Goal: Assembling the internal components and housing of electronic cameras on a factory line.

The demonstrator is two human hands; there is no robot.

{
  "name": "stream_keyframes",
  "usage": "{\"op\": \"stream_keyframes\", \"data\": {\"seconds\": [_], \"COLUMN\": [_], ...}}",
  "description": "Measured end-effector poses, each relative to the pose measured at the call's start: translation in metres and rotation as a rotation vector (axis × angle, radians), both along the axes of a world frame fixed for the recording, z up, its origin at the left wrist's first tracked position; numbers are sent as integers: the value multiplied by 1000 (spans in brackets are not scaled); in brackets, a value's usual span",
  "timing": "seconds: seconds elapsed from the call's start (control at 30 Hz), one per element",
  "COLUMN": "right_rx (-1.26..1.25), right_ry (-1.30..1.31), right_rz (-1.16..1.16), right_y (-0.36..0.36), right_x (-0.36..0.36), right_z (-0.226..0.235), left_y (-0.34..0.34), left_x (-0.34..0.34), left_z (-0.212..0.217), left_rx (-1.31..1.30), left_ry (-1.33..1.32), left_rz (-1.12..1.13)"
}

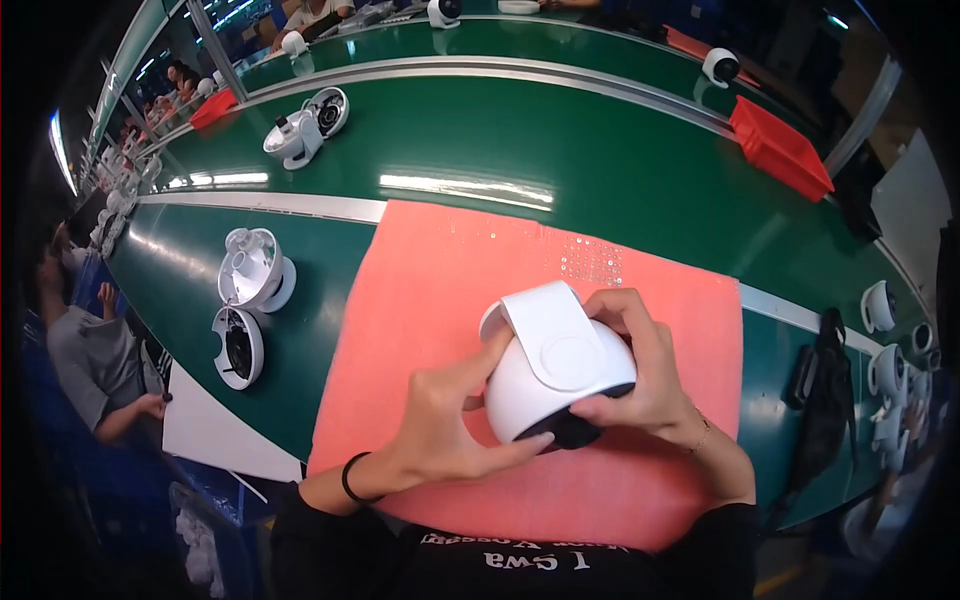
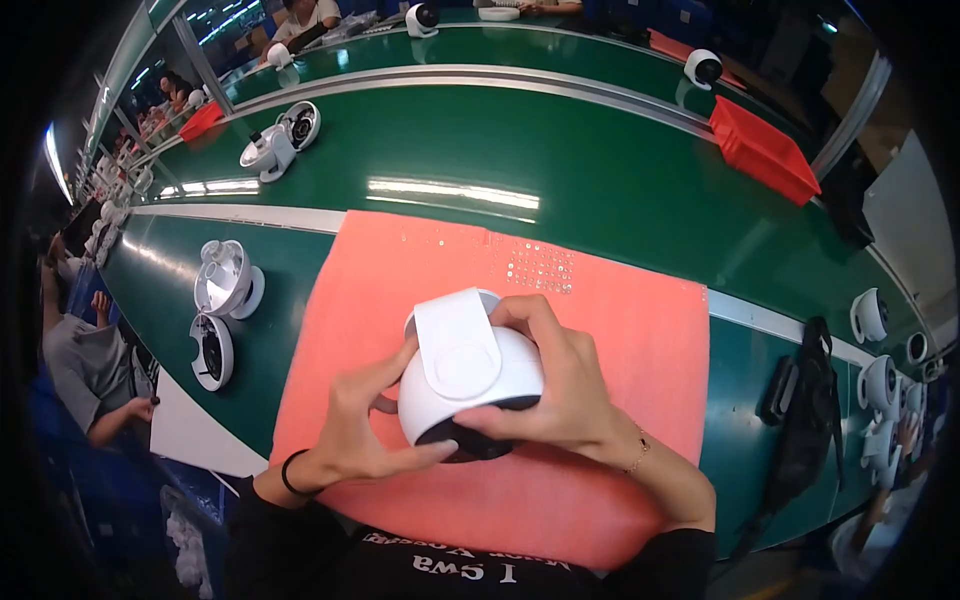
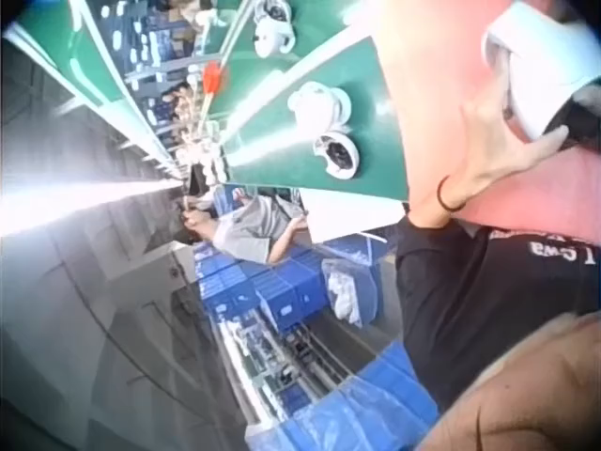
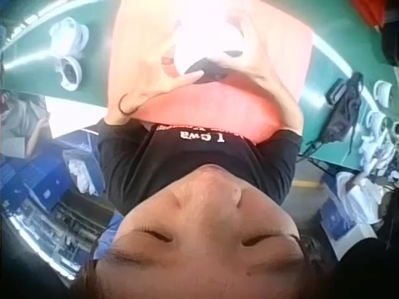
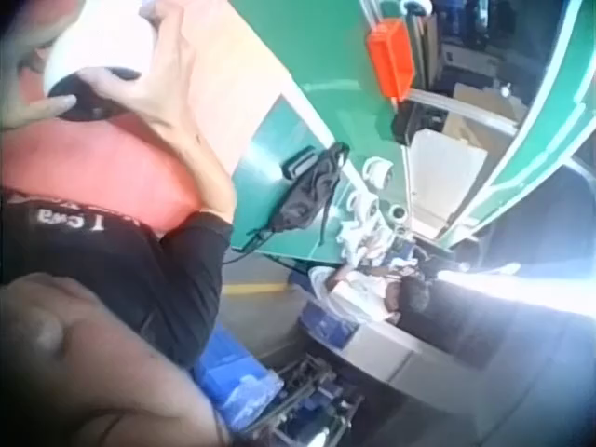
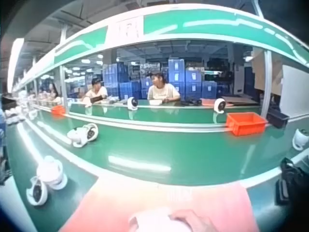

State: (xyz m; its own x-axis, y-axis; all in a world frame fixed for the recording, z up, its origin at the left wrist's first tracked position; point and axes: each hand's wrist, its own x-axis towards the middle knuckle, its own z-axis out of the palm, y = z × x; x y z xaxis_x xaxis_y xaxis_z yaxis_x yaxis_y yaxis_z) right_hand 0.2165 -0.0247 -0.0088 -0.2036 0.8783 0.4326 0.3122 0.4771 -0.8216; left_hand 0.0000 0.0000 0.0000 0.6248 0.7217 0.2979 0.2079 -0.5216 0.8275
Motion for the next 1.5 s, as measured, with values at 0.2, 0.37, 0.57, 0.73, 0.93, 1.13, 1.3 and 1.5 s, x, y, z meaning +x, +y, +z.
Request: {"op": "stream_keyframes", "data": {"seconds": [0.2, 0.37, 0.57, 0.73, 0.93, 1.13, 1.3, 1.5], "right_rx": [-249, 29, 327, 344, -137, -414, -419, 262], "right_ry": [174, 163, 60, 123, 835, 1126, 834, -280], "right_rz": [6, -131, -401, -427, -354, -517, -605, -1392], "right_y": [30, 49, 72, 87, 106, 120, 105, 102], "right_x": [-2, -21, -31, -11, 37, 94, 111, 125], "right_z": [41, 43, 18, 10, -9, -44, -44, -47], "left_y": [54, 90, 97, 122, 144, 117, 95, 96], "left_x": [-4, 17, 73, 99, 118, 101, 97, 96], "left_z": [10, 10, 4, -4, -9, -78, -87, -90], "left_rx": [-311, -707, -703, -646, -819, -3, 557, 593], "left_ry": [-215, -775, -917, -978, -449, 143, 495, 492], "left_rz": [-43, -111, 220, 150, 66, -163, -206, -195]}}
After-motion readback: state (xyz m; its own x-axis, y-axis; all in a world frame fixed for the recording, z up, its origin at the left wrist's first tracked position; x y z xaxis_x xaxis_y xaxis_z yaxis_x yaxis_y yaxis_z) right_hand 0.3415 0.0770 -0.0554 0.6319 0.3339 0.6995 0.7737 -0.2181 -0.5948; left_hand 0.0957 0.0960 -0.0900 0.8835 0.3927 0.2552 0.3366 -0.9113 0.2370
